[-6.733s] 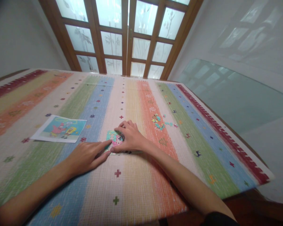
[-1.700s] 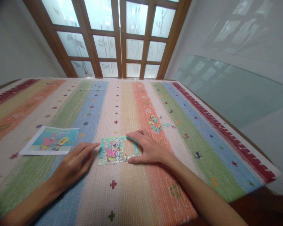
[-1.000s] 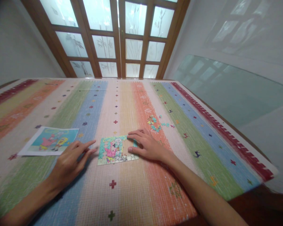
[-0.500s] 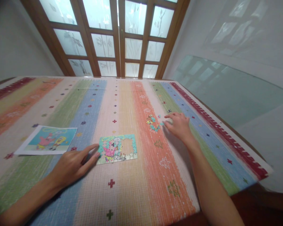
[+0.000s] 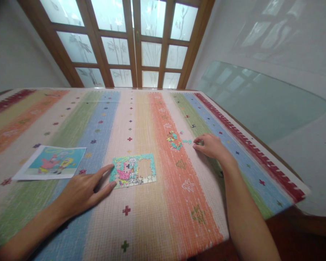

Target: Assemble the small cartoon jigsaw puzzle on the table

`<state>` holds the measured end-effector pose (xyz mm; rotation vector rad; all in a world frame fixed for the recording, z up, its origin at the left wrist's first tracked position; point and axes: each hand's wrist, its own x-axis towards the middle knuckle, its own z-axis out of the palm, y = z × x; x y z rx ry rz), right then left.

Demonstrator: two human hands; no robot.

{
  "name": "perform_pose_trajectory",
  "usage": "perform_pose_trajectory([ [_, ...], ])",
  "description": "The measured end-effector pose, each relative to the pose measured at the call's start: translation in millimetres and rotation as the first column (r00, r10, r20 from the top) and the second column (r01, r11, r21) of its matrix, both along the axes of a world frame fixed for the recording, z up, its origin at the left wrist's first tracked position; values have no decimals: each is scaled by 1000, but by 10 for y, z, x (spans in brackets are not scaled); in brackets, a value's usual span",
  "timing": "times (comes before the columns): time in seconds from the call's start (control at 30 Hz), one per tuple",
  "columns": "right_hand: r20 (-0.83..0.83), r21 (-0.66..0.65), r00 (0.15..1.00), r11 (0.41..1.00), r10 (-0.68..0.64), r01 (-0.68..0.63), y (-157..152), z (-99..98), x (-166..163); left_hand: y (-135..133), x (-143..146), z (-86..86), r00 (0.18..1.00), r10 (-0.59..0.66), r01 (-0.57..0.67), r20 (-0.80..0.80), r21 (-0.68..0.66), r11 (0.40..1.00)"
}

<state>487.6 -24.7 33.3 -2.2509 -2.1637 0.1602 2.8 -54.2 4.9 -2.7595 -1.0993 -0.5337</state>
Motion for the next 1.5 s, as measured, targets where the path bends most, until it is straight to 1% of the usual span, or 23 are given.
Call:
perform_pose_trajectory([
  [0.17,-134,-2,990,999,49,-50,-37,33,56,13,-8,-35,1000,1,0,-18,20,1000],
  [0.23,-144,-2,988,998,59,-60,-46,43,69,9,-1,-33,1000,-2,3,-25,28,1000],
  [0.4,-131,10,991,1000,24,-23,-41,33,46,0,4,-25,999,-4,6,-41,35,999],
  [0.6,-203,5,977,998,-65,67,-58,34,29,13,-11,-50,999,1,0,-47,14,1000],
  [0.7,-279,34,960,999,-29,40,-62,84,-43,19,-13,-63,999,8,-9,-46,-22,1000],
  [0.8,-396,129,914,991,88,-39,-56,157,-276,18,-12,-70,999,8,-9,-36,-54,998],
  [0.93,-587,229,763,959,272,-166,-65,201,-844,10,-14,-74,999,4,-6,-38,-53,999],
  [1.0,-653,210,689,949,316,-237,-85,171,-1172,8,-19,-74,999,10,-13,-47,-48,999],
  [1.07,-706,171,626,937,333,-305,-121,119,-1479,8,-22,-73,998,15,-18,-58,-51,999],
  [1.13,-739,150,576,919,349,-364,-167,67,-1737,9,-20,-71,998,16,-20,-63,-63,998],
  [1.2,-750,115,562,905,349,-410,-210,35,-1935,8,-14,-66,998,16,-21,-67,-79,997],
  [1.3,-738,122,561,892,375,-436,-232,18,-2129,2,0,-48,997,20,-29,-80,-106,994],
  [1.5,-700,147,595,895,395,-422,-163,-31,-2292,-22,19,-2,995,34,-50,-92,-169,984],
])
